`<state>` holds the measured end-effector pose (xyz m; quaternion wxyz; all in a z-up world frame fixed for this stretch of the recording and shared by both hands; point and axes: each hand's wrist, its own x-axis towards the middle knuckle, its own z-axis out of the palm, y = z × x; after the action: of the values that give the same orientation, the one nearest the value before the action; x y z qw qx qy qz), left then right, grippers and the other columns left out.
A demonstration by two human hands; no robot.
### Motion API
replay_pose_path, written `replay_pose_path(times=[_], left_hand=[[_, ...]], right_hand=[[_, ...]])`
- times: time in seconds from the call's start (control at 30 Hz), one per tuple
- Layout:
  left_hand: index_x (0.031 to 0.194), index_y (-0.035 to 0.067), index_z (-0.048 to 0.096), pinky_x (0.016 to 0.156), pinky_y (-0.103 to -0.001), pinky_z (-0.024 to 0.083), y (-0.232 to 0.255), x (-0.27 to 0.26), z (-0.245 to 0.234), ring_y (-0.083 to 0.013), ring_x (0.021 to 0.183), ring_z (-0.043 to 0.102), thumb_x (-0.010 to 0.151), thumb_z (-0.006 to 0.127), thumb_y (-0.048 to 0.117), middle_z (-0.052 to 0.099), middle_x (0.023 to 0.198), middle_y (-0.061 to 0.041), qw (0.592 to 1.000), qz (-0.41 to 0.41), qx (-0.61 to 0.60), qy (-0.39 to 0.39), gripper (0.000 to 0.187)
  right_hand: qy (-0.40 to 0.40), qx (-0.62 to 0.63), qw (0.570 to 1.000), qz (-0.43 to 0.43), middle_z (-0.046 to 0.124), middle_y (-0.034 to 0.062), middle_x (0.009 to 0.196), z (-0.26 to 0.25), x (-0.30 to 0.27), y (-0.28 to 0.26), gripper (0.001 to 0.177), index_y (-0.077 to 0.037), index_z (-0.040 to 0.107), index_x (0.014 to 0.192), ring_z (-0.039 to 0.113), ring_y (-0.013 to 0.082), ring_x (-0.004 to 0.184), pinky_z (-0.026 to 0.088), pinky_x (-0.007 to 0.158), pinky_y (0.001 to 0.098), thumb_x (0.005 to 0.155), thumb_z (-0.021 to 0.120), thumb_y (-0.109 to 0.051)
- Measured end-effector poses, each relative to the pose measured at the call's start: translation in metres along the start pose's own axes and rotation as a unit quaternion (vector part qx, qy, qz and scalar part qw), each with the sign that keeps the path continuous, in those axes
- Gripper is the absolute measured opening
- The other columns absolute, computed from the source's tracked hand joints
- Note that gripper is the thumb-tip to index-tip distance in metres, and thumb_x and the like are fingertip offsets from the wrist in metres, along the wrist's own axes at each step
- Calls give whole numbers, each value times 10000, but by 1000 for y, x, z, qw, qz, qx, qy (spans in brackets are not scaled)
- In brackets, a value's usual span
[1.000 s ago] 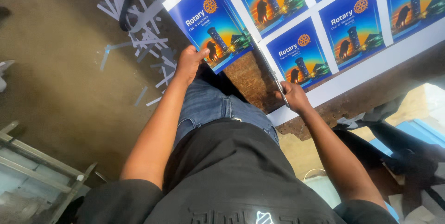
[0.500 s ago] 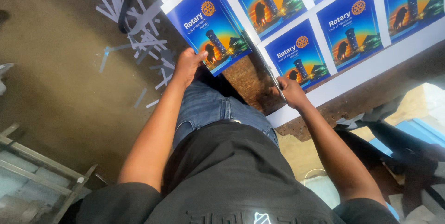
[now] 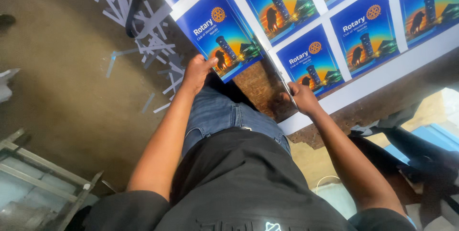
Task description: The person uses scissors to cut individual printed posters from a large sheet laid on a wooden workbench. They separate each poster along the printed grid lines and set the cut pieces aside while continuing to trim the remaining sheet.
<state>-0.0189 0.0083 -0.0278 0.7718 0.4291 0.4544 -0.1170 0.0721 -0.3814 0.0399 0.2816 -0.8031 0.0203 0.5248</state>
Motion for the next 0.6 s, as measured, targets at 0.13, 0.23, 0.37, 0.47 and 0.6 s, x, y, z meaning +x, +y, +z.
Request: replay_pose_path(times=[0.13,0.23,0.37,0.47,0.6], left_hand=[[1114,32,716,853,-330,634,17,-12,14,-170,886,767,852,861,119,774,989,-79,1000,3,-11,-4,311],[1112,44,724,857,-340,638,16,-6,14,-178,894,773,850,869,131,779,997,-82,1000,8,-14,-14,312],[1104,45,730,837,-338,643,23,-17,17,-169,875,775,850,860,121,781,983,-76,1000,9,-22,-18,295],[1109,35,725,835,-333,641,40,-29,28,-171,876,773,848,855,109,780,981,-83,999,11,-30,-18,300],[1104,35,722,835,-324,639,30,-16,22,-164,875,772,848,861,119,781,982,-81,999,14,-21,-24,304]], right_hand=[[-13,-17,1000,-7,704,181,807,-8,2,-30,302,-122,696,941,685,397,867,499,797,445,811,849,-348],[-12,-14,1000,-12,702,157,809,-7,11,-24,323,-126,695,945,682,361,870,497,796,431,816,849,-379],[-1,-23,1000,6,707,146,808,2,20,2,320,-149,711,934,688,348,872,498,793,431,809,872,-396],[4,-35,999,16,704,124,785,5,23,11,338,-176,711,910,693,333,861,500,780,423,792,880,-444],[11,-52,999,7,703,140,776,4,30,13,337,-165,705,910,697,359,858,502,769,432,804,867,-441]])
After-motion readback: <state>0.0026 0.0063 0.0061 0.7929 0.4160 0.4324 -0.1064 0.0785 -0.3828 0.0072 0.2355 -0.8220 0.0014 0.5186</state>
